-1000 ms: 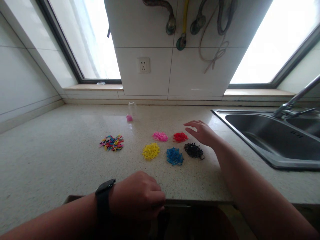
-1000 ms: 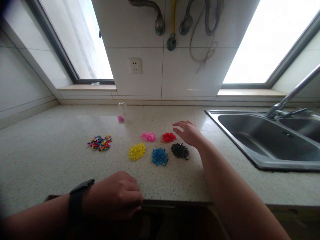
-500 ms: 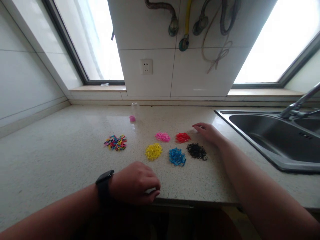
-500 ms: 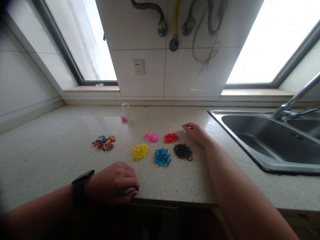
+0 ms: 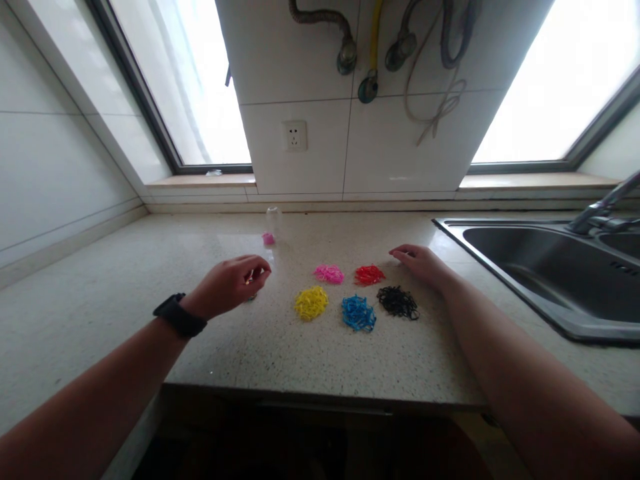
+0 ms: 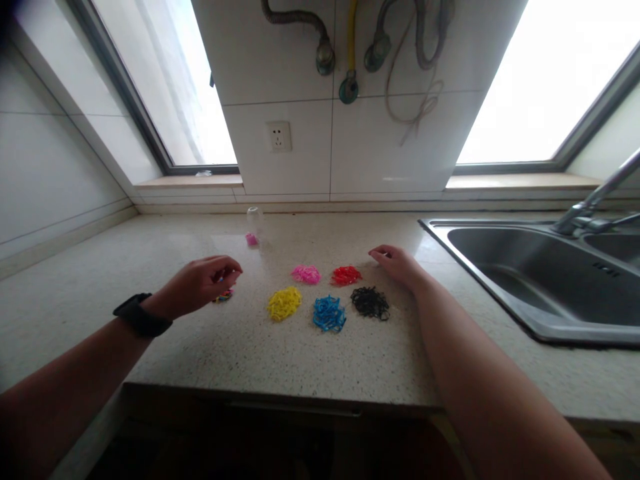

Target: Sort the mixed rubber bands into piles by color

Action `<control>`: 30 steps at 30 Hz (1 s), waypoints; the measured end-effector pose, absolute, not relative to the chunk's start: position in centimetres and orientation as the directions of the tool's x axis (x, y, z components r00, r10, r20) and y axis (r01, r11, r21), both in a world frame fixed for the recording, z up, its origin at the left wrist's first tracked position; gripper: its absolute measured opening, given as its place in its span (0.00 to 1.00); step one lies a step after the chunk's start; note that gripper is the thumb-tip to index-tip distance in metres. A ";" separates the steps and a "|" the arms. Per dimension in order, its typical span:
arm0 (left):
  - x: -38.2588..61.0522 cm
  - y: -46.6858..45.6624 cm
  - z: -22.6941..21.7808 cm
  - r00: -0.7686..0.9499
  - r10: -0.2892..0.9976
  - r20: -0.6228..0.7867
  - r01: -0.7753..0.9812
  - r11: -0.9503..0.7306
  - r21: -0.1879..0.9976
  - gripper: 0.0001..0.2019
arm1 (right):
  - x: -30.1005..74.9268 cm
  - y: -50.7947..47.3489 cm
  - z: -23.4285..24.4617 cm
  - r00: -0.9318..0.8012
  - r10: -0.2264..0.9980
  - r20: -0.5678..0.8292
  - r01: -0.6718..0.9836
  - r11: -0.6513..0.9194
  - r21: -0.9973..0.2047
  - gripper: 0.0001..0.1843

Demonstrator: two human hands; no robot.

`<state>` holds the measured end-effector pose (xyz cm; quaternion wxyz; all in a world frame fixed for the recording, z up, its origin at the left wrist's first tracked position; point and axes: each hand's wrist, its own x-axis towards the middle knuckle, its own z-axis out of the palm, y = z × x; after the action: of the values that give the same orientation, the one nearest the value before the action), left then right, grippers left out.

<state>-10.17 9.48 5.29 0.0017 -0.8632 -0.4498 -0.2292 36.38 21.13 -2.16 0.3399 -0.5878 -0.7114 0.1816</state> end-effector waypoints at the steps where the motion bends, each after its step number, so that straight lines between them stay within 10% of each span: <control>1: -11.1 10.1 5.1 0.449 0.797 0.405 0.806 -0.557 0.202 0.11 | 36.4 21.1 -2.2 -0.079 0.959 0.271 0.714 0.244 -0.656 0.22; 7: -17.2 13.6 3.2 0.188 0.911 0.367 0.938 -0.277 0.208 0.19 | 36.4 21.4 -2.3 -0.076 0.964 0.255 0.701 0.233 -0.674 0.21; 15: -20.5 14.7 2.1 0.281 0.953 0.113 0.907 -0.302 0.294 0.22 | 36.3 21.2 -2.0 -0.080 0.974 0.213 0.716 0.205 -0.667 0.20; 30: -19.3 15.0 1.2 0.408 0.906 0.113 0.871 -0.423 0.249 0.19 | 36.3 21.1 -2.0 -0.074 0.977 0.199 0.727 0.189 -0.660 0.19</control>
<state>-19.28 14.95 1.16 -0.0753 -0.8356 -0.5318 -0.1154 36.30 21.07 -1.96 0.3124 -0.6045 -0.7050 0.2000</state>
